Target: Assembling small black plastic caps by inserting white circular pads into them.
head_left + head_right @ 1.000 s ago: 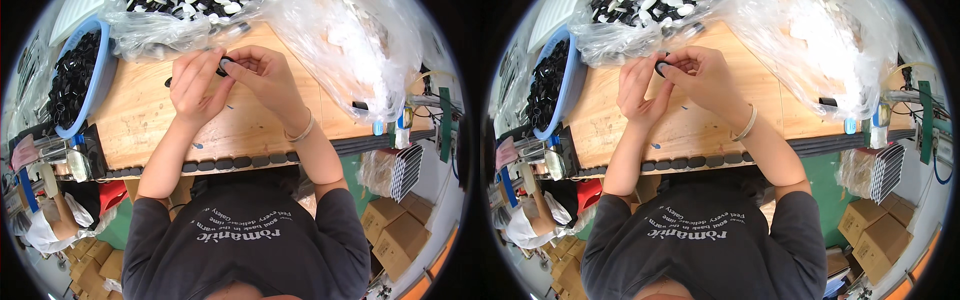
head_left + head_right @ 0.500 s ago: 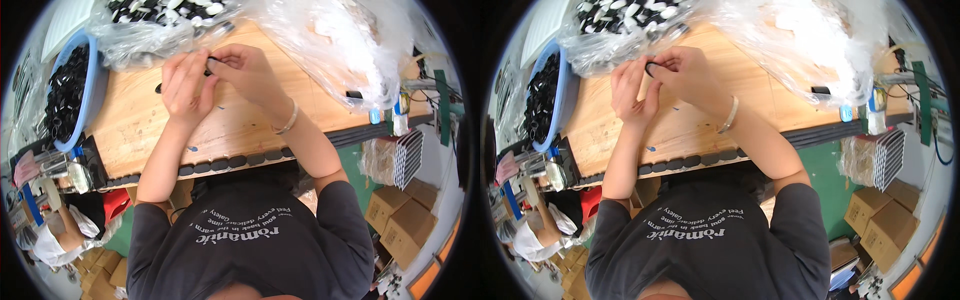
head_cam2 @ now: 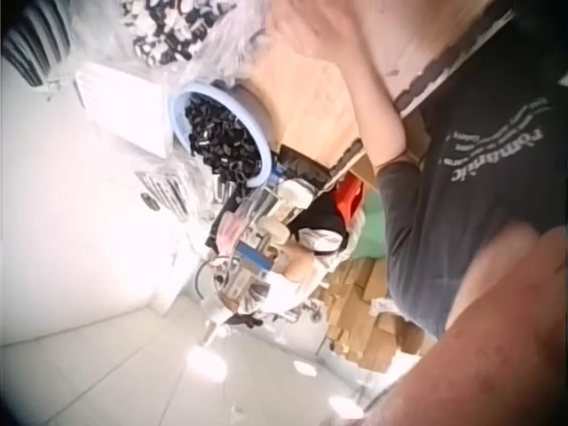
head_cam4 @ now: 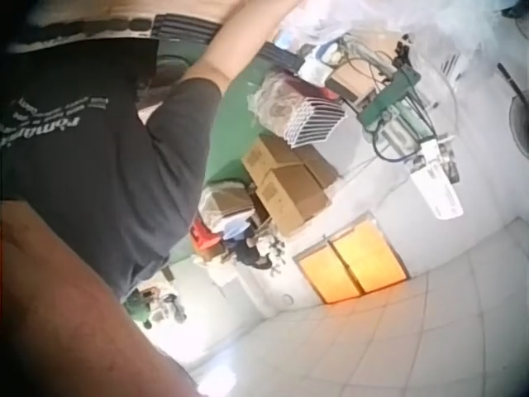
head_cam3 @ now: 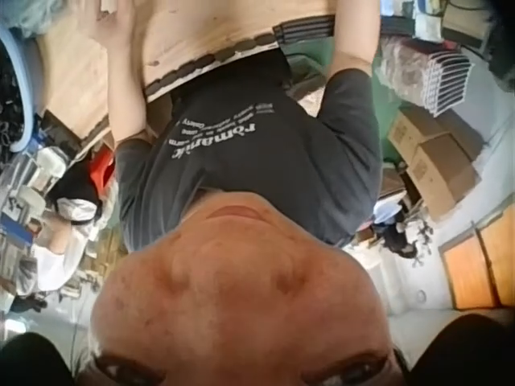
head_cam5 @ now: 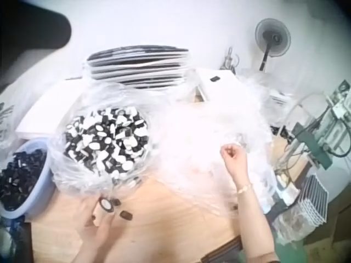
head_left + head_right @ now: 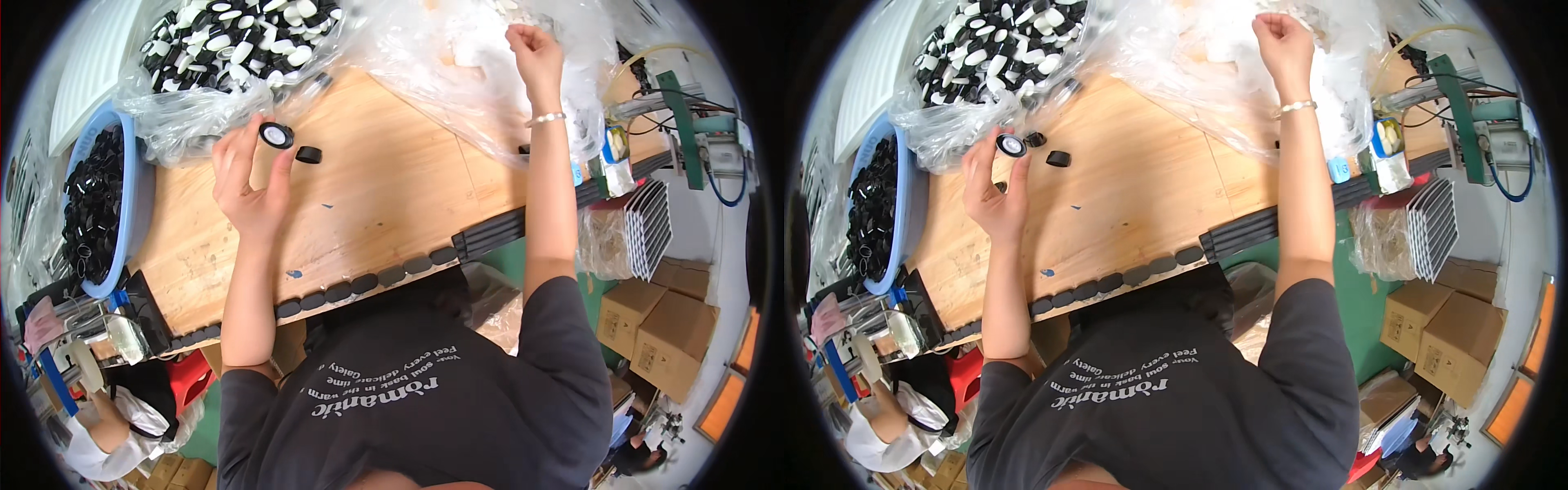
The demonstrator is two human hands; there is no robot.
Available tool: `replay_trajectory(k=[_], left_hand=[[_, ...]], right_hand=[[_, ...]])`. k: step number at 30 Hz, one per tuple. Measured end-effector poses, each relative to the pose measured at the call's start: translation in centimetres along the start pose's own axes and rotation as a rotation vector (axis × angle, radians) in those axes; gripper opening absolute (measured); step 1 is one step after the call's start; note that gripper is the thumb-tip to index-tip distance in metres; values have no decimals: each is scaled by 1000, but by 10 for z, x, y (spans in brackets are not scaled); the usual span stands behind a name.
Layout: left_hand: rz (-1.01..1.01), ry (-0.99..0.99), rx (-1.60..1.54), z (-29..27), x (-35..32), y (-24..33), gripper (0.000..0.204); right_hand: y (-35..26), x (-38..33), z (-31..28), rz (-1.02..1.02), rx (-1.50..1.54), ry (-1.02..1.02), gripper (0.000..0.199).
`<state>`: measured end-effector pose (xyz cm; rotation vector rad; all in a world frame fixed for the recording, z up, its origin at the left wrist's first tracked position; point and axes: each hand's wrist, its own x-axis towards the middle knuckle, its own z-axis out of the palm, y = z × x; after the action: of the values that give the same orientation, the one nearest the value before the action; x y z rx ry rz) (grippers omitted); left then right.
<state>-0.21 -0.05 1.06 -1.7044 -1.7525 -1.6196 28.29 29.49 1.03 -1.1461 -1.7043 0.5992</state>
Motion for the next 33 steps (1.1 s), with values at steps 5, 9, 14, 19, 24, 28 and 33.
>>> replay_trajectory(k=[5, 9, 14, 19, 24, 28, 33], left_hand=[[28, -50, 26, 3, -5, -3, 50], [51, -63, 19, 6, -4, -5, 47], [45, -64, 35, 3, -4, -5, 48], [54, -84, 8, 4, -3, -4, 49], [57, -41, 33, 1, -2, -9, 50], [30, -60, 16, 3, -2, -12, 52], [105, -16, 66, 3, -5, -10, 49]], right_hand=[[34, 19, 13, -141, -404, -280, 18], [27, 22, 31, -82, -570, -384, 19], [2, 26, 44, 127, -732, -396, 20], [33, 40, 50, -19, -670, -393, 20], [16, 35, 53, -53, -762, -417, 21], [-29, 10, 47, -187, -548, -160, 19], [-132, -93, 78, -21, 464, -502, 12]])
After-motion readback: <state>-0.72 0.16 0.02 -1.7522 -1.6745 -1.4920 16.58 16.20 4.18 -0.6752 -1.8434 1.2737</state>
